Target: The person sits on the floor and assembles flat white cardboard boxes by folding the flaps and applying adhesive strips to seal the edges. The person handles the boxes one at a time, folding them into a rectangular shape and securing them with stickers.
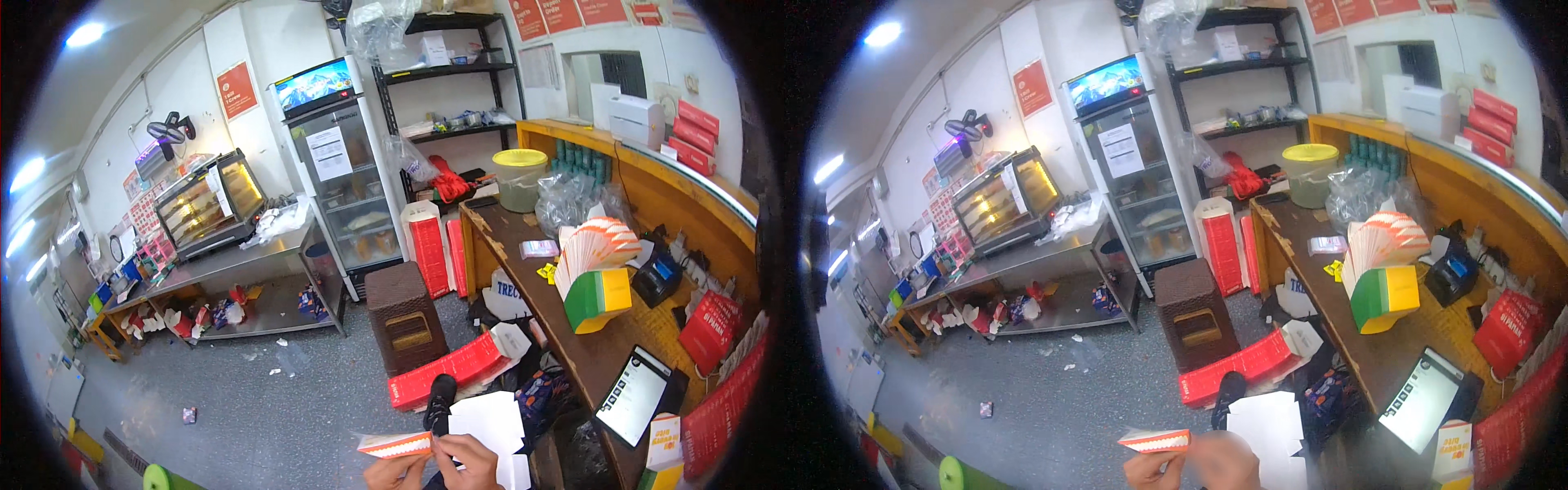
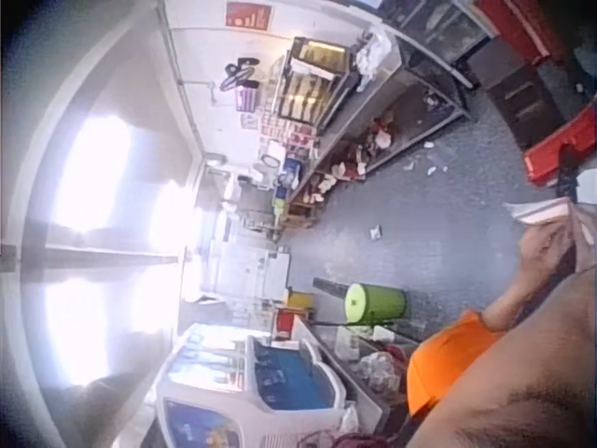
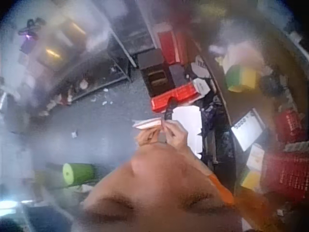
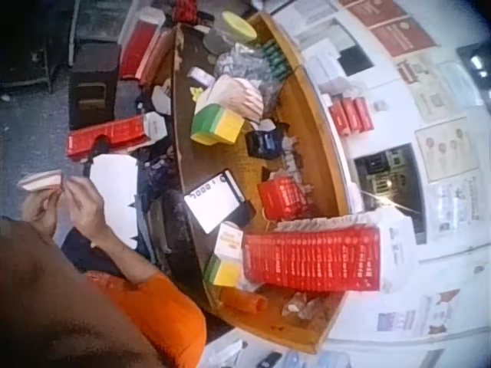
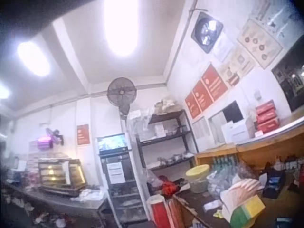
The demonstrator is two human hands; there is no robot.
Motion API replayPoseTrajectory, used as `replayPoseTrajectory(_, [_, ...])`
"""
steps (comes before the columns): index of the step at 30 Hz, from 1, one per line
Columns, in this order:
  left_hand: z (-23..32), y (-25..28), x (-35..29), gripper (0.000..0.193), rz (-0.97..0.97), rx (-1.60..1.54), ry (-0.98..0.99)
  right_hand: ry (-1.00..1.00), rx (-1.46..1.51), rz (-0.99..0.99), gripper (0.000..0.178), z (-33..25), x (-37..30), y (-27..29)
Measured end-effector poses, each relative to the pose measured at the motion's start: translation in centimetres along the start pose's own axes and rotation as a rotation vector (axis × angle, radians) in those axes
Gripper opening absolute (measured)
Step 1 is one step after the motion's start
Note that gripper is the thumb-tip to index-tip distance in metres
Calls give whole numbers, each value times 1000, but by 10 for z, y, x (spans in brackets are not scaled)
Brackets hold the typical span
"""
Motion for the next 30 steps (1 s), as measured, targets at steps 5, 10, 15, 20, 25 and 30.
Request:
replayPoseTrajectory(5, [-9,-6,-1,15,-118,17,218,-119,43,-43,14,13,-7,-1])
replayPoseTrajectory(10, [5,-6,19,7,-255,-184,165,-256,181,14,10,23,-7,3])
replayPoseTrajectory(15, [2,-15,19,10,-388,-153,166,-390,412,98,10,31,-15,3])
replayPoseTrajectory(20, [-11,-32,8,12,-436,-420,383,-385,265,34,10,25,-10,11])
replayPoseTrajectory(25, [6,-36,19,8,-493,-323,124,-245,160,-63,10,20,-4,23])
replayPoseTrajectory(30, [-21,-64,-7,8,-552,-599,427,-432,417,-62,10,43,-25,19])
Point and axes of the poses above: each hand's wrist, its own x-axis towards the middle knuckle, its own y-axis out of the back of the hand, z = x × y, the point moved 8 cm from there along x, towards the middle knuckle, and after that the axes turned 13 degrees about x, right-handed, at the moved point
